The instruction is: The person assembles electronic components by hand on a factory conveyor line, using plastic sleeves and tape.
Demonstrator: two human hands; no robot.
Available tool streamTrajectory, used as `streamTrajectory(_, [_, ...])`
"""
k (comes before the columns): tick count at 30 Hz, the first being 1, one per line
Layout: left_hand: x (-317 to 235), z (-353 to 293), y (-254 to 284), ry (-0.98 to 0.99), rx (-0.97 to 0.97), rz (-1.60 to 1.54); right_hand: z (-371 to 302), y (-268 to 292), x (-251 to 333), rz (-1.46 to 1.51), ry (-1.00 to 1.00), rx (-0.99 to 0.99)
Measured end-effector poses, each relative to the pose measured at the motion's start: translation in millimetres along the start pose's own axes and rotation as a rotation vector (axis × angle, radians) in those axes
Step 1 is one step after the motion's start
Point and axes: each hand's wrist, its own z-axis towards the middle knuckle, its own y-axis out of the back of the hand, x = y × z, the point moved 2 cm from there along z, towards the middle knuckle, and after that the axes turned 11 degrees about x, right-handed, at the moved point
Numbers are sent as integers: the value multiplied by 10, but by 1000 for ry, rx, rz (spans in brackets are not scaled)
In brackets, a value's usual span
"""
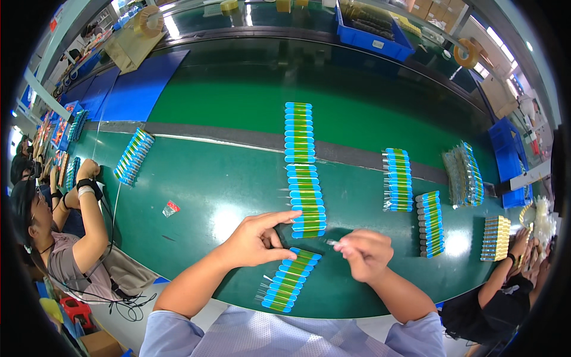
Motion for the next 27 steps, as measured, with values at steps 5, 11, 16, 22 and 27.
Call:
streamTrajectory(5, [-92,21,13,151,42,65,-125,94,-208,444,-264,-170])
streamTrajectory(11, [-54,27,45,80,34,-189,-235,56,-282,708,-393,-74])
streamTrajectory(16, [-36,36,-24,-60,-18,-253,-77,-93,-209,349,-99,124])
streamTrajectory(22, [92,53,-73,-157,19,-187,-64,-27,-265,643,-319,257])
streamTrajectory(27, [135,9,-44,-131,-31,-124,92,511,-195,797,-297,63])
